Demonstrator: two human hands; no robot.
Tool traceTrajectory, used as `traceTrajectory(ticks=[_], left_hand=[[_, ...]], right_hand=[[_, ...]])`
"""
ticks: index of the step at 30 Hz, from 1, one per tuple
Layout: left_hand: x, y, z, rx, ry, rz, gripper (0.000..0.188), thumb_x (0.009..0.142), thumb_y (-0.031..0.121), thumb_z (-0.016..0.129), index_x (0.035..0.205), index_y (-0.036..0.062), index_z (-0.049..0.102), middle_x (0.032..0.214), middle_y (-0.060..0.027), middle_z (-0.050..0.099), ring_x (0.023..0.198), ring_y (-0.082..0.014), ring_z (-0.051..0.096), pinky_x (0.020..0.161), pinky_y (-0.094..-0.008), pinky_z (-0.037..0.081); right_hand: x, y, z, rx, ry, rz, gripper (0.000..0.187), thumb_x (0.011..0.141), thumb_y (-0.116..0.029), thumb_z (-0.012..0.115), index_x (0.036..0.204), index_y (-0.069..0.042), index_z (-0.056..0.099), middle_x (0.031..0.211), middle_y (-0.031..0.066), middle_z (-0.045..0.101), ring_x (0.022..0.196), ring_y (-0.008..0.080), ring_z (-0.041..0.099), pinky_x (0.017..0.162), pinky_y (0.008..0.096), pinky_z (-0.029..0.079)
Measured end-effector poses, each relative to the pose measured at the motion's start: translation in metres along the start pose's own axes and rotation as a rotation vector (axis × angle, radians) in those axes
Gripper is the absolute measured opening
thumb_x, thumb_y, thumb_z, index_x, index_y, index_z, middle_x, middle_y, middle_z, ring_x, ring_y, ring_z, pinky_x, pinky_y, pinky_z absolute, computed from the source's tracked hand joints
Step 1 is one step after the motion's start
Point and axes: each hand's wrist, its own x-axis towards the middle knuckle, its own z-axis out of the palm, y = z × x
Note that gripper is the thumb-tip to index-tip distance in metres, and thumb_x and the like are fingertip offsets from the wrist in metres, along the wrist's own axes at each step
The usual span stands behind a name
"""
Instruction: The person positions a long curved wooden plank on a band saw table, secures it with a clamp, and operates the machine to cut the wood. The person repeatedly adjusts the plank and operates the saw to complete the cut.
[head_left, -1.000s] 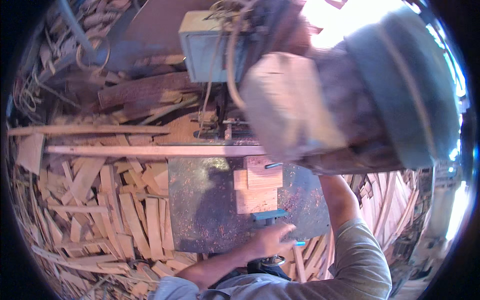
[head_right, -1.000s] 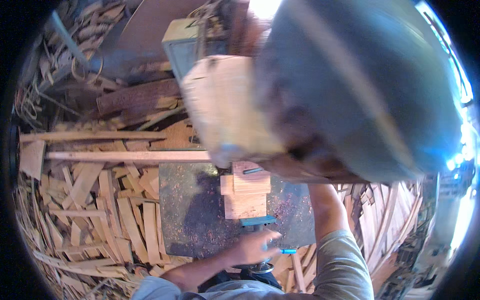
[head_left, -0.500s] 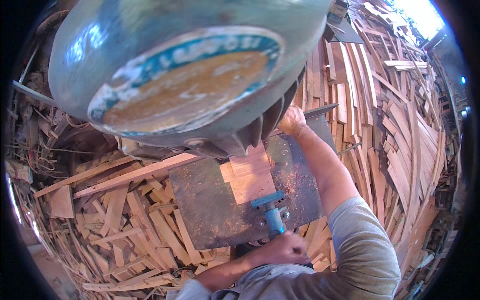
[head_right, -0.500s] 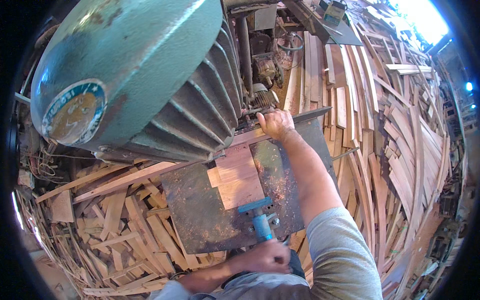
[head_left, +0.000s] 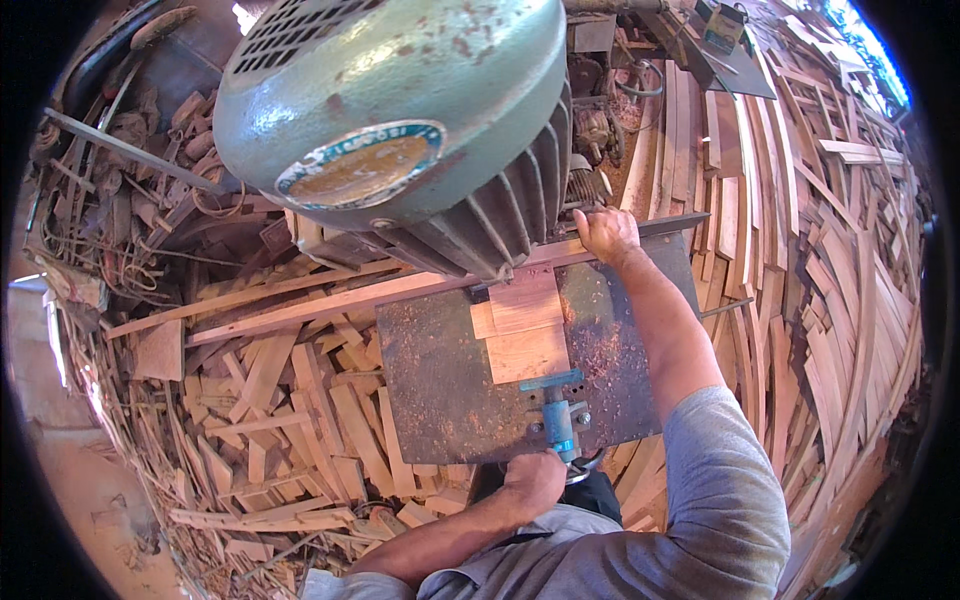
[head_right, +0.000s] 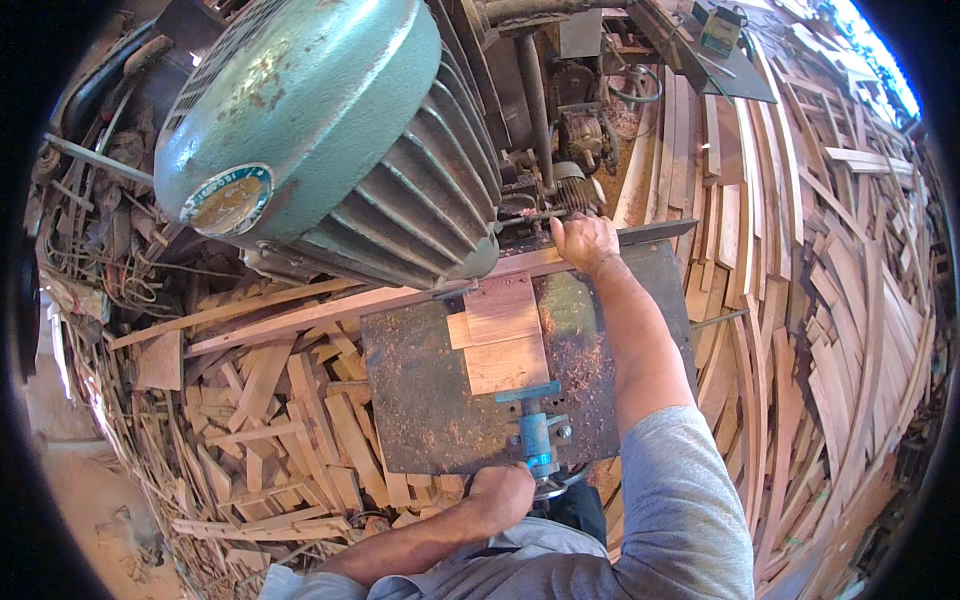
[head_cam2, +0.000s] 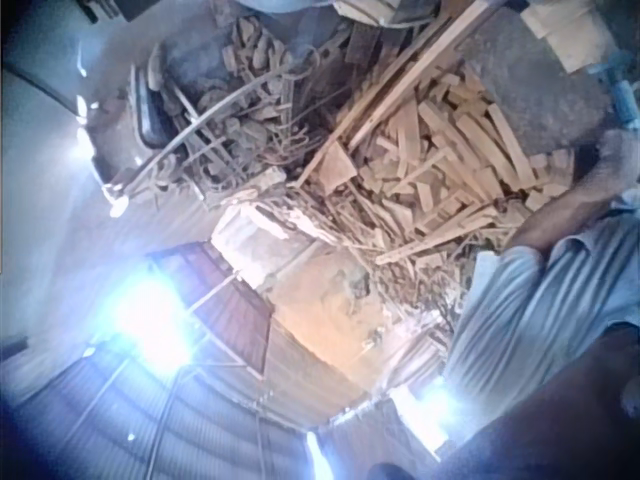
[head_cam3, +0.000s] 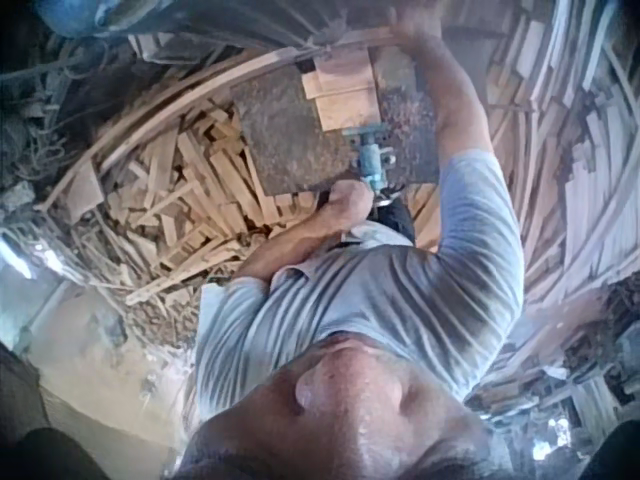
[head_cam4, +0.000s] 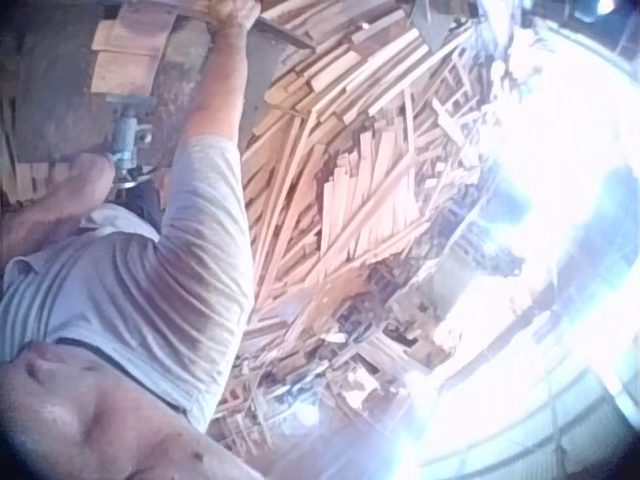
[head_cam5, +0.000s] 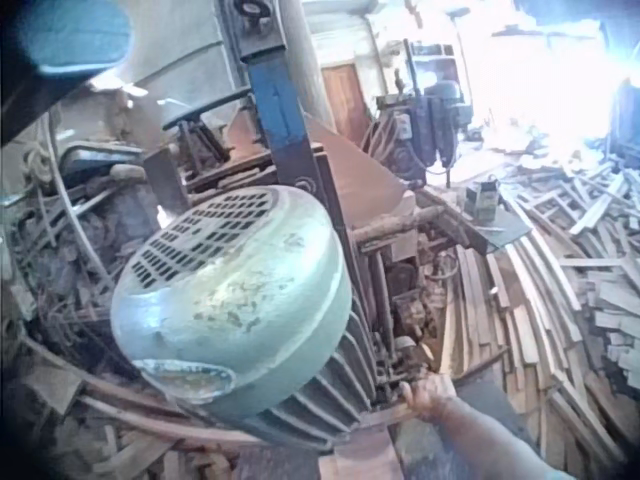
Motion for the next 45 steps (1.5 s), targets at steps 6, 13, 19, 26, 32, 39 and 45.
traceTrajectory(ticks=[6, 13, 19, 26, 32, 39, 45], left_hand=[[-0.007, -0.082, 0.048, -0.133, 0.095, -0.030, 0.034, 0.086, 0.043, 0.065, 0.089, 0.0101, 0.058, 0.073, -0.0180, 0.068, 0.068, -0.0374, 0.069, 0.058, -0.0520, 0.053], [0.018, -0.112, 0.109, -0.155, 0.402, 0.146, 0.036, 0.081, 0.045, 0.072, 0.076, 0.0124, 0.060, 0.057, -0.0121, 0.061, 0.057, -0.0354, 0.066, 0.051, -0.0486, 0.053], [0.012, -0.105, 0.102, -0.257, 0.431, 0.073, 0.033, 0.083, 0.042, 0.071, 0.076, 0.0115, 0.061, 0.065, -0.0137, 0.064, 0.065, -0.0360, 0.067, 0.056, -0.0486, 0.053], [0.013, -0.111, 0.109, -0.424, 0.526, 0.142, 0.034, 0.082, 0.039, 0.074, 0.073, 0.0090, 0.060, 0.072, -0.0146, 0.065, 0.070, -0.0372, 0.066, 0.061, -0.0475, 0.052], [0.016, -0.117, 0.135, -0.599, 0.674, 0.254, 0.026, 0.081, 0.032, 0.077, 0.079, 0.0084, 0.067, 0.072, -0.0125, 0.065, 0.070, -0.0336, 0.067, 0.061, -0.0433, 0.053], [-0.008, -0.114, 0.193, -0.627, 1.230, 0.192, 0.036, 0.078, 0.016, 0.080, 0.108, 0.0044, 0.063, 0.098, -0.0119, 0.066, 0.086, -0.0273, 0.067, 0.074, -0.0348, 0.054], [-0.022, -0.145, 0.322, -0.917, 1.120, -0.036, 0.047, 0.078, 0.014, 0.080, 0.118, -0.0003, 0.060, 0.110, -0.0130, 0.066, 0.099, -0.0213, 0.064, 0.087, -0.0329, 0.051]], right_hand=[[-0.001, 0.002, 0.003, 0.075, 0.045, 0.044, 0.057, 0.099, -0.045, 0.042, 0.075, -0.004, 0.074, 0.086, 0.0165, 0.072, 0.087, 0.0323, 0.070, 0.083, 0.0443, 0.054], [-0.001, 0.008, 0.014, 0.043, 0.154, -0.012, 0.051, 0.097, -0.044, 0.050, 0.074, -0.005, 0.073, 0.075, 0.0130, 0.071, 0.073, 0.0320, 0.070, 0.073, 0.0443, 0.055], [-0.002, 0.002, 0.010, 0.048, 0.165, 0.042, 0.055, 0.096, -0.051, 0.049, 0.076, -0.005, 0.073, 0.078, 0.0154, 0.070, 0.081, 0.0348, 0.070, 0.078, 0.0459, 0.054], [-0.007, 0.010, 0.009, 0.172, 0.238, -0.042, 0.051, 0.095, -0.048, 0.056, 0.081, -0.001, 0.067, 0.092, 0.0184, 0.069, 0.090, 0.0375, 0.066, 0.081, 0.0469, 0.051], [-0.077, -0.003, -0.009, 0.392, 0.438, -0.164, 0.040, 0.094, -0.034, 0.065, 0.106, 0.004, 0.066, 0.115, 0.0139, 0.065, 0.105, 0.0281, 0.065, 0.089, 0.0370, 0.050], [-0.337, -0.038, -0.018, 0.681, 0.750, 0.096, 0.022, 0.099, -0.018, 0.060, 0.093, 0.000, 0.069, 0.084, 0.0040, 0.067, 0.077, 0.0103, 0.060, 0.072, 0.0261, 0.047], [-0.506, -0.037, 0.098, 0.948, 0.361, 0.353, 0.023, 0.090, -0.018, 0.069, 0.100, 0.002, 0.065, 0.087, 0.0074, 0.067, 0.083, 0.0151, 0.064, 0.080, 0.0304, 0.050]])
